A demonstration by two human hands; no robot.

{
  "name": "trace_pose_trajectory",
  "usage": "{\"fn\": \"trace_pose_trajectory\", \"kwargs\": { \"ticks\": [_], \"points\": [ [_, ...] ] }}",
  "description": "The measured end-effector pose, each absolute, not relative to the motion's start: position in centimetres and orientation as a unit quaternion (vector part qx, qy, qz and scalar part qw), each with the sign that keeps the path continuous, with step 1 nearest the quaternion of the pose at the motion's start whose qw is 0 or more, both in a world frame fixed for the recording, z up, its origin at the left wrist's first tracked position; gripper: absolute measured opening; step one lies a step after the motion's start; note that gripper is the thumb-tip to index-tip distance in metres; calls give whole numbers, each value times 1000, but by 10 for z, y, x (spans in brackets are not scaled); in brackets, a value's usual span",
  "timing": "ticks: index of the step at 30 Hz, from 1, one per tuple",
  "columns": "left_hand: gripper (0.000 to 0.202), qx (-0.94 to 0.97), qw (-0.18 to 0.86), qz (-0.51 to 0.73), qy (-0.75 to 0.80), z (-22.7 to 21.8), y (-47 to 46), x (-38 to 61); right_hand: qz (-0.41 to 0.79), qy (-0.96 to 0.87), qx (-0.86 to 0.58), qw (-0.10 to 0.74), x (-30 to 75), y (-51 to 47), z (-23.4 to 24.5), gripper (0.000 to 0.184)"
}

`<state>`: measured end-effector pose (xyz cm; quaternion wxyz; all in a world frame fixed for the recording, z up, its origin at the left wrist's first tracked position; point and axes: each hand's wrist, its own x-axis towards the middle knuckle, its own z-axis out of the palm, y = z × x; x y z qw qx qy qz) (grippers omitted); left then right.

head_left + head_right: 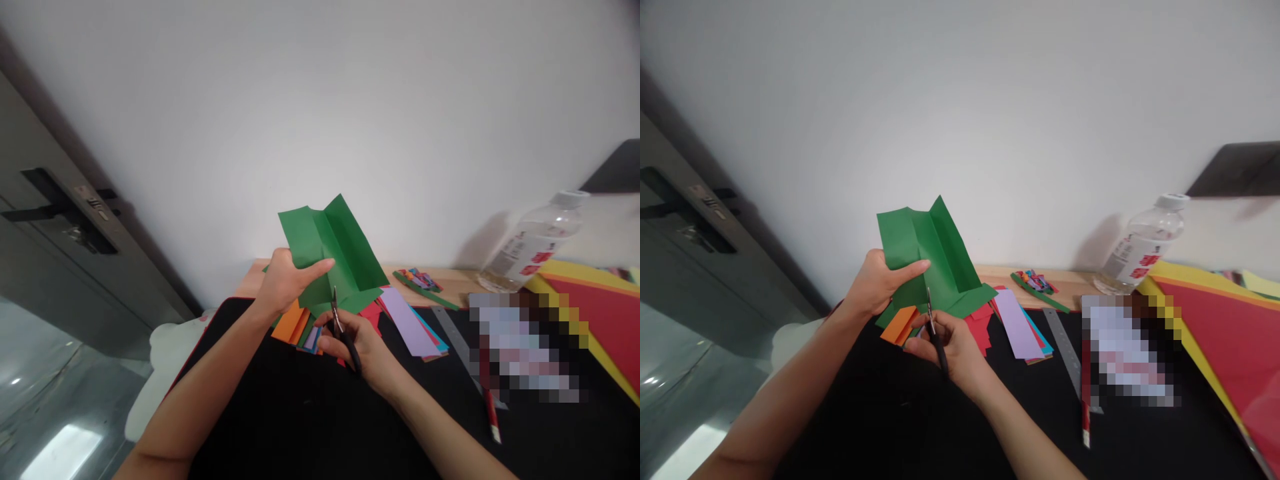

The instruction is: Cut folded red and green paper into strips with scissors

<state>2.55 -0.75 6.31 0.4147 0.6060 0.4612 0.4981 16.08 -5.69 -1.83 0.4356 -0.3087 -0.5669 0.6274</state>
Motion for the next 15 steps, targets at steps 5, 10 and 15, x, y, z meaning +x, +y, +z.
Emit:
{"fn": "trace_pose_trajectory", "kwargs": {
  "ticks": [5,10,15],
  "points": [
    [27,607,416,498,459,63,-8,26,628,-561,-315,437,160,-56,-18,45],
    [28,601,416,493,471,64,-8,26,629,-557,-329,431,160,-56,-19,47],
    [30,606,415,490,469,64,-8,25,628,-557,-329,432,160,-57,-18,47]
  ]
}}
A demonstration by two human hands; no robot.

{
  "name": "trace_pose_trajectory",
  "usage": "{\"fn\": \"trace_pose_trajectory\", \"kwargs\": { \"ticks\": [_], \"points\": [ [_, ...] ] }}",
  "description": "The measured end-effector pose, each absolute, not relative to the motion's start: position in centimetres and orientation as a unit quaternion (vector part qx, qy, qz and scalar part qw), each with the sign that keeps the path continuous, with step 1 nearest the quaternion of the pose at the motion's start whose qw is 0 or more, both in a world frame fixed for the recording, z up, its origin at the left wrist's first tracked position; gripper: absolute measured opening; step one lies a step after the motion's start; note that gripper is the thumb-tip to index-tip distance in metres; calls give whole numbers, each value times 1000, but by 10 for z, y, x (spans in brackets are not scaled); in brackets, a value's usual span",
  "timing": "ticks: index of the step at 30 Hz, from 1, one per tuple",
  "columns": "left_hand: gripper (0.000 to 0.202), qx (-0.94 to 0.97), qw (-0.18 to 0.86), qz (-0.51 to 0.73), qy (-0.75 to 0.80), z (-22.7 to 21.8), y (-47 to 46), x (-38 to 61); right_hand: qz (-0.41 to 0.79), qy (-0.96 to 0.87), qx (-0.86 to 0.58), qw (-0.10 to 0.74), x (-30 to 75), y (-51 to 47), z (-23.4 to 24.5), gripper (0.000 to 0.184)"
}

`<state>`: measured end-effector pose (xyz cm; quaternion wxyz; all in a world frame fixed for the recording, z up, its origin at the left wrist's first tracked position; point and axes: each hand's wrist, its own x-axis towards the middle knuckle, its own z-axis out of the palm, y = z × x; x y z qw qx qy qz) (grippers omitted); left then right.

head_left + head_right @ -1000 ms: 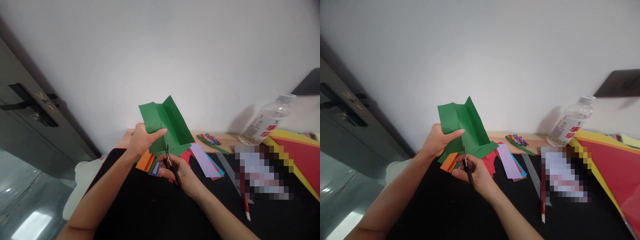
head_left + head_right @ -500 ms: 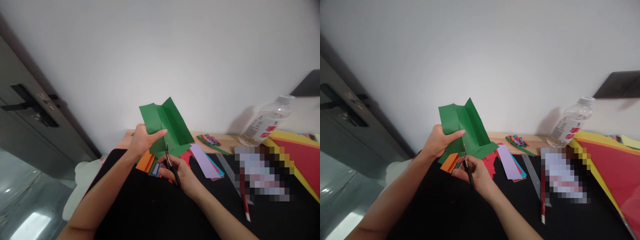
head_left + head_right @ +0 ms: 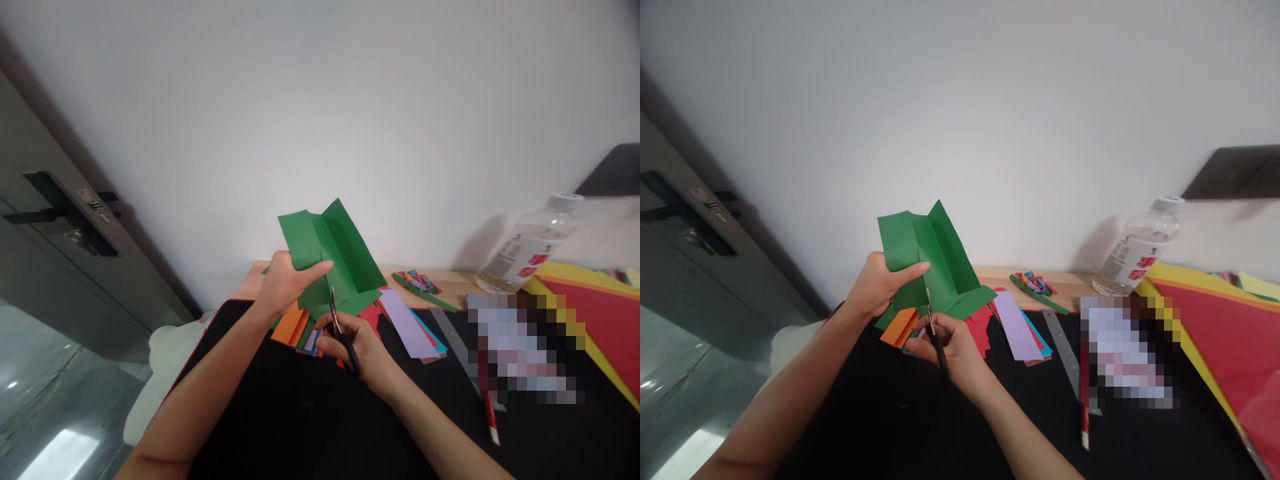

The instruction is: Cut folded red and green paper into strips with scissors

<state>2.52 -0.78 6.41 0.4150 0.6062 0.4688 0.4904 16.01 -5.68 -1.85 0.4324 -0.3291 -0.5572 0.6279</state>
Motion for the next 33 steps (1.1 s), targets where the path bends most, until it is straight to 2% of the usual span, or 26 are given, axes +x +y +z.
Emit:
{"fn": "trace_pose_trajectory", "kwargs": {
  "ticks": [12,33],
  "points": [
    [31,591,442,493,461,64,-8,26,632,-544,-331,442,159,-55,-22,45],
    [32,597,426,490,472,64,-8,25,605,-558,-365,436,157,-55,-21,47]
  ]
}}
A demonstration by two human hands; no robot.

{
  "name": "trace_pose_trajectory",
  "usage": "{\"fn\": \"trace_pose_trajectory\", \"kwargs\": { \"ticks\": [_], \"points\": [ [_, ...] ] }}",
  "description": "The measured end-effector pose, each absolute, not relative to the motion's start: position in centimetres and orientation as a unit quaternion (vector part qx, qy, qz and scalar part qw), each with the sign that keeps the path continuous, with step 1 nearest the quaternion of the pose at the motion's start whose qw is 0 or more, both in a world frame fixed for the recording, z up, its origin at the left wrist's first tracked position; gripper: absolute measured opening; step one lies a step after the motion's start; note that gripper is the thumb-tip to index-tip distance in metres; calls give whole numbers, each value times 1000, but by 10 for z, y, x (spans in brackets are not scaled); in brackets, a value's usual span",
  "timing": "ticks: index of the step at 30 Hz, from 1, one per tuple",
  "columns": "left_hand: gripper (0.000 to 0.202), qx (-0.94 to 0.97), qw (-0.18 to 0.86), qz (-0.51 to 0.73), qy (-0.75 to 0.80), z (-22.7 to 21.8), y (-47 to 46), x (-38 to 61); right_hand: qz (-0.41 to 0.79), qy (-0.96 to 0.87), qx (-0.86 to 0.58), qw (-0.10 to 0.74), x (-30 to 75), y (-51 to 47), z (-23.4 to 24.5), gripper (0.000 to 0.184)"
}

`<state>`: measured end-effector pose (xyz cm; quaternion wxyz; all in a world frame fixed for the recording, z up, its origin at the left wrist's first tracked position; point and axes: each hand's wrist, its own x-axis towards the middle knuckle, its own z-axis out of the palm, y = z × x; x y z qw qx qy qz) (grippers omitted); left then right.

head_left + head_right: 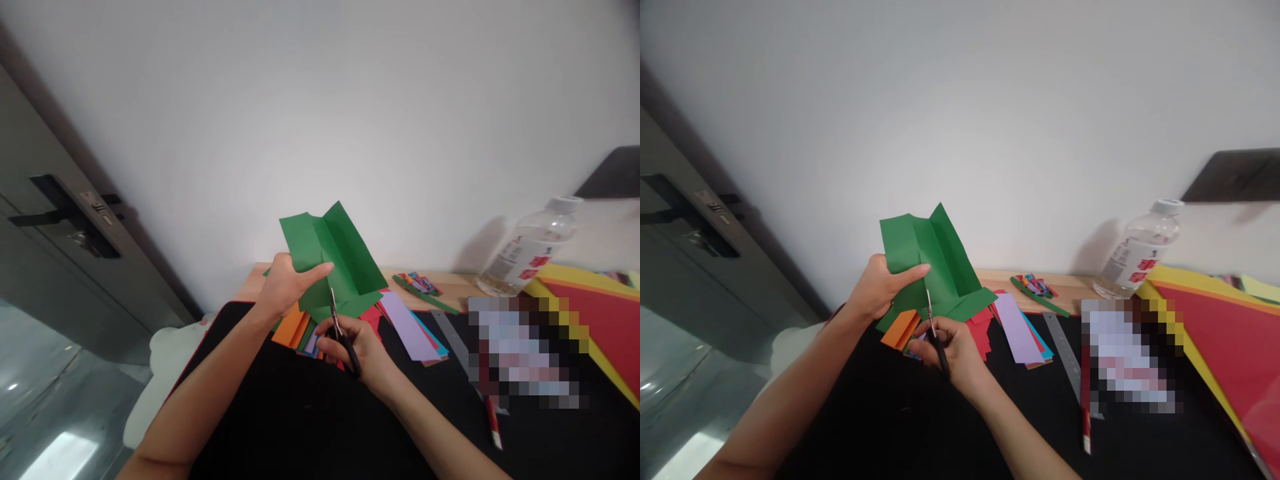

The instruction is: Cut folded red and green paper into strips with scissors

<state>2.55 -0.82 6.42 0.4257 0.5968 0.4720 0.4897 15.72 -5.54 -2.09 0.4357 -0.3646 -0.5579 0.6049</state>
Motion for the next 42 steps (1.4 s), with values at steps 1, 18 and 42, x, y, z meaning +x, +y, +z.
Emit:
{"fn": "trace_pose_trajectory", "kwargs": {
  "ticks": [1,18,42],
  "points": [
    [32,597,425,489,473,64,-8,26,602,-560,-365,438,157,-55,-21,47],
    [32,591,414,484,496,62,-8,28,612,-551,-353,444,157,-54,-20,46],
    [33,593,417,476,498,58,-8,29,610,-548,-360,444,156,-54,-21,48]
  ]
}}
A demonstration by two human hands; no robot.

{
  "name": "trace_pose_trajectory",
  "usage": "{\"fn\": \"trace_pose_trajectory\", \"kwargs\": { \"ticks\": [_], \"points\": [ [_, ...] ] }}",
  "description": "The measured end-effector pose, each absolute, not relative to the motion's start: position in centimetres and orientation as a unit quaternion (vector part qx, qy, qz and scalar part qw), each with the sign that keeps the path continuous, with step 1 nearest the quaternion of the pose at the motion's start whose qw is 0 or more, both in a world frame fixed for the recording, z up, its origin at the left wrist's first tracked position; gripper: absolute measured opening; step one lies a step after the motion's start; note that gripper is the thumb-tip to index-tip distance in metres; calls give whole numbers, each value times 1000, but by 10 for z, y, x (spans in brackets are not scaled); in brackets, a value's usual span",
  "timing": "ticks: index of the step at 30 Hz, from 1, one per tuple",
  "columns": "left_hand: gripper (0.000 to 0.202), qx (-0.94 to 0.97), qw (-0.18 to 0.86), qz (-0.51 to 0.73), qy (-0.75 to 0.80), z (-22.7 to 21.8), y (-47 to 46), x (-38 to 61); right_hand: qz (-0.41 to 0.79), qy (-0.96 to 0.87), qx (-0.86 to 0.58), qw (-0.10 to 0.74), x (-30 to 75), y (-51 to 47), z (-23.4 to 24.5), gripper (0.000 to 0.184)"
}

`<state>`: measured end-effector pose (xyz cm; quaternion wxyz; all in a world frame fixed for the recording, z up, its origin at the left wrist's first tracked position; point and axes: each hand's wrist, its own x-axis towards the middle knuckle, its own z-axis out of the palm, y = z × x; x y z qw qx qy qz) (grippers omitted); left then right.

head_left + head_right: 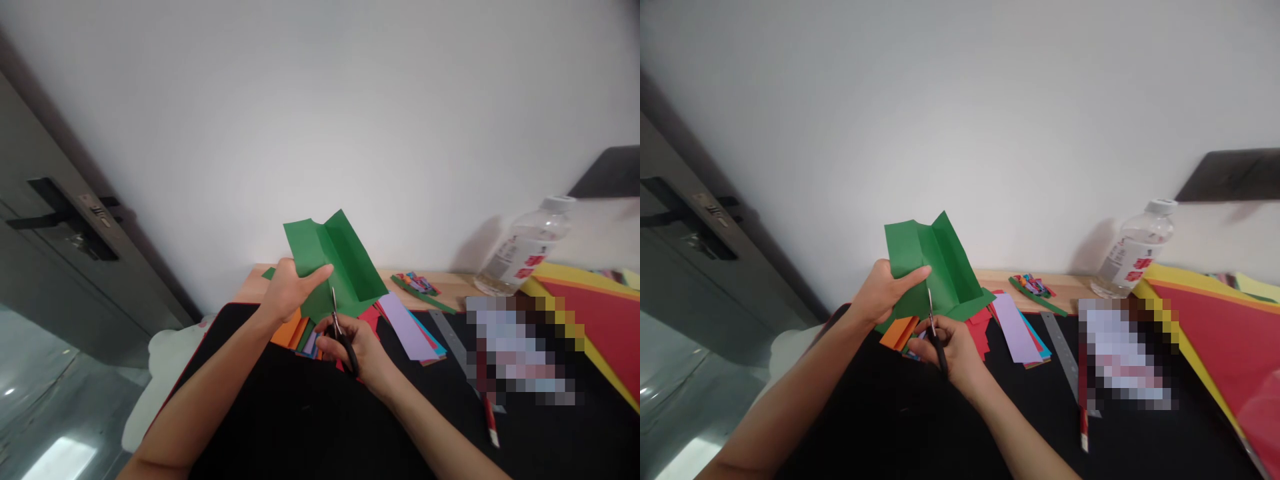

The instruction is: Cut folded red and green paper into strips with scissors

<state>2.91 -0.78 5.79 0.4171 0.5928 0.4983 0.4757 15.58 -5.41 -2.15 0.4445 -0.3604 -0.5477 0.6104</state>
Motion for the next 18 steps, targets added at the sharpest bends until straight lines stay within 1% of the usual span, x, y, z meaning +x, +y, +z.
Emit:
{"fn": "trace_pose_trajectory", "kwargs": {
  "ticks": [8,18],
  "points": [
    [35,597,402,472,509,56,-7,28,585,-567,-380,438,156,-53,-24,50],
    [32,606,408,480,486,55,-7,28,590,-559,-388,434,156,-55,-21,49]
  ]
}}
